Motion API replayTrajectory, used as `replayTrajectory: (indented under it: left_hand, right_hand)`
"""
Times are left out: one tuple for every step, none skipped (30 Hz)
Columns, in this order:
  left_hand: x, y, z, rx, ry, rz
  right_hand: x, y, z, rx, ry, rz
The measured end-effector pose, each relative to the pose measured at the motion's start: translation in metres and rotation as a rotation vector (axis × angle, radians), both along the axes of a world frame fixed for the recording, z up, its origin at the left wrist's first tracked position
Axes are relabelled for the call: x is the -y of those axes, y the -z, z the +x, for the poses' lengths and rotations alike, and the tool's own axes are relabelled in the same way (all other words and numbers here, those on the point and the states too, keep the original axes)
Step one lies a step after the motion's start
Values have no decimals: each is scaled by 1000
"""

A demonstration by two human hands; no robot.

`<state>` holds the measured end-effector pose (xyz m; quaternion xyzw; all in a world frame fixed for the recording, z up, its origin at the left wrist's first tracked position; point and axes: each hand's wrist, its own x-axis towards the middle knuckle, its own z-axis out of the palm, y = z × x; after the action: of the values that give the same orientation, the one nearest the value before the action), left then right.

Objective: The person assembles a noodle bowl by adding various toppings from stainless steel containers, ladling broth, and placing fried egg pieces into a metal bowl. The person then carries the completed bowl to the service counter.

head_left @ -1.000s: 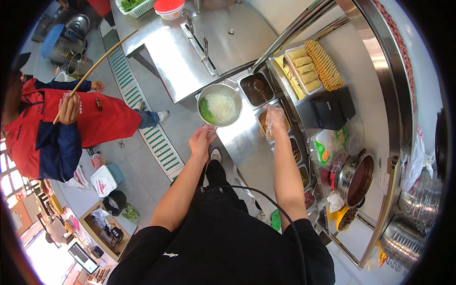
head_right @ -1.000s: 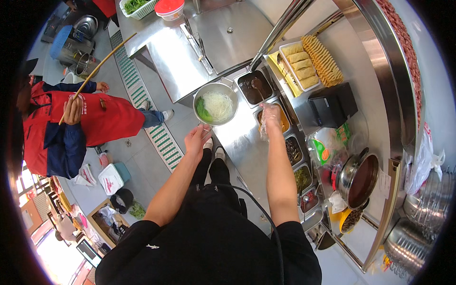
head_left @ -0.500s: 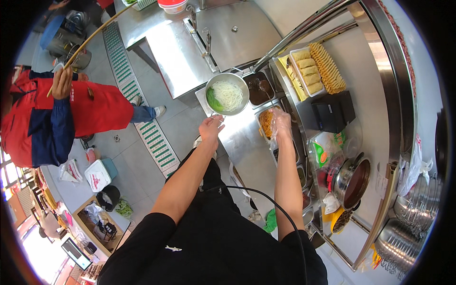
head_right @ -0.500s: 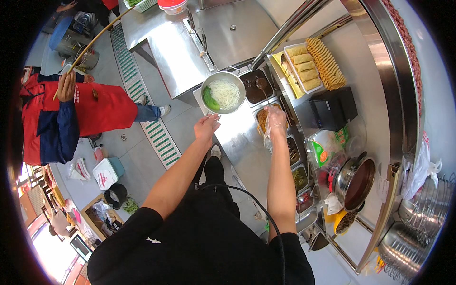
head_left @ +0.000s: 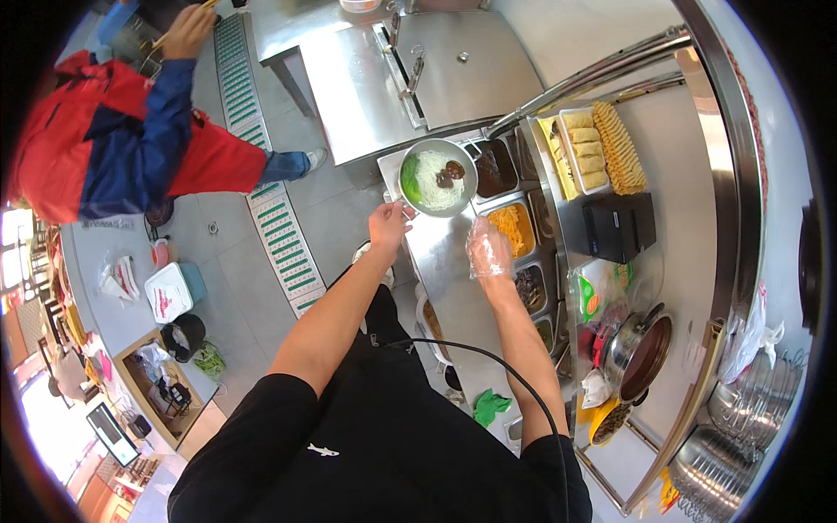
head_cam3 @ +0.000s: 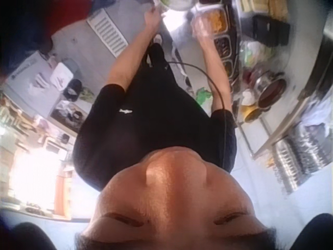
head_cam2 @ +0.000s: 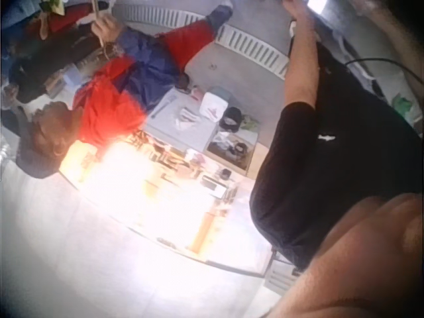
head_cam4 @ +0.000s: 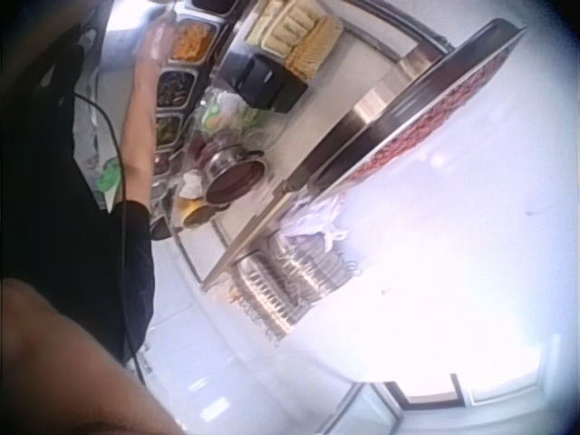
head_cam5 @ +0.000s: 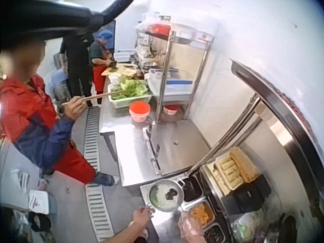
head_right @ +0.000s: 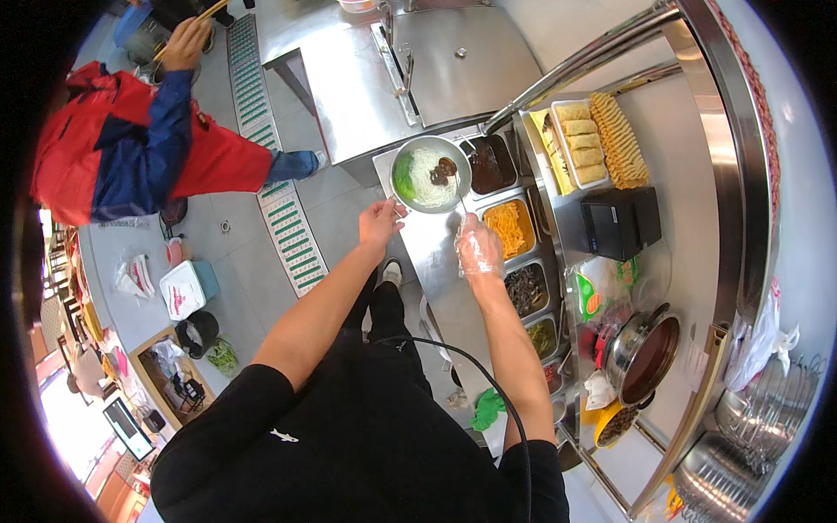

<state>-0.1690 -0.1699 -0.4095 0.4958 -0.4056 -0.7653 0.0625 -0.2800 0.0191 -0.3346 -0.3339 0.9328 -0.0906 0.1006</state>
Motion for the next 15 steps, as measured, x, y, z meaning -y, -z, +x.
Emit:
replayTrajectory:
  left_hand:
    - [2, 0, 2, 14, 16, -8]
    - [3, 2, 2, 11, 14, -6]
    - [4, 3, 3, 7, 13, -4]
    - [4, 5, 4, 4, 12, -2]
    - [4, 4, 3, 2, 9, 7]
    - [4, 3, 3, 0, 6, 16]
    - [3, 2, 3, -2, 3, 25]
    - [4, 1, 3, -8, 14, 24]
    - [5, 1, 4, -13, 24, 23]
    - [6, 0, 4, -19, 35, 22]
    - [7, 0, 4, -10, 43, 12]
    - [9, 0, 3, -2, 50, 2]
    - [10, 0, 3, 7, 58, -9]
    - [10, -1, 3, 5, 59, -13]
    - [11, 0, 4, 5, 59, -19]
  right_hand:
    - [-2, 0, 0, -9, -10, 1]
    - [-3, -4, 0, -20, -22, 5]
    - [-4, -7, 2, -17, -37, -18]
    - [-5, -12, 3, -15, -52, -41]
    - [-6, -18, 4, -13, -66, -65]
    - [-6, -23, 5, -2, -64, -58]
    - [-7, -28, 6, 9, -62, -51]
    - [-7, -32, 8, 20, -59, -46]
    - [-7, -36, 9, 32, -45, -52]
    - [-5, -39, 11, 44, -32, -58]
    - [-4, -40, 13, 54, -13, -65]
    - [-5, -39, 15, 61, 6, -128]
    - [-7, -33, 16, 68, 24, -191]
    - [-10, -27, 19, 75, 47, -253]
    - [-10, -19, 23, 195, 146, -424]
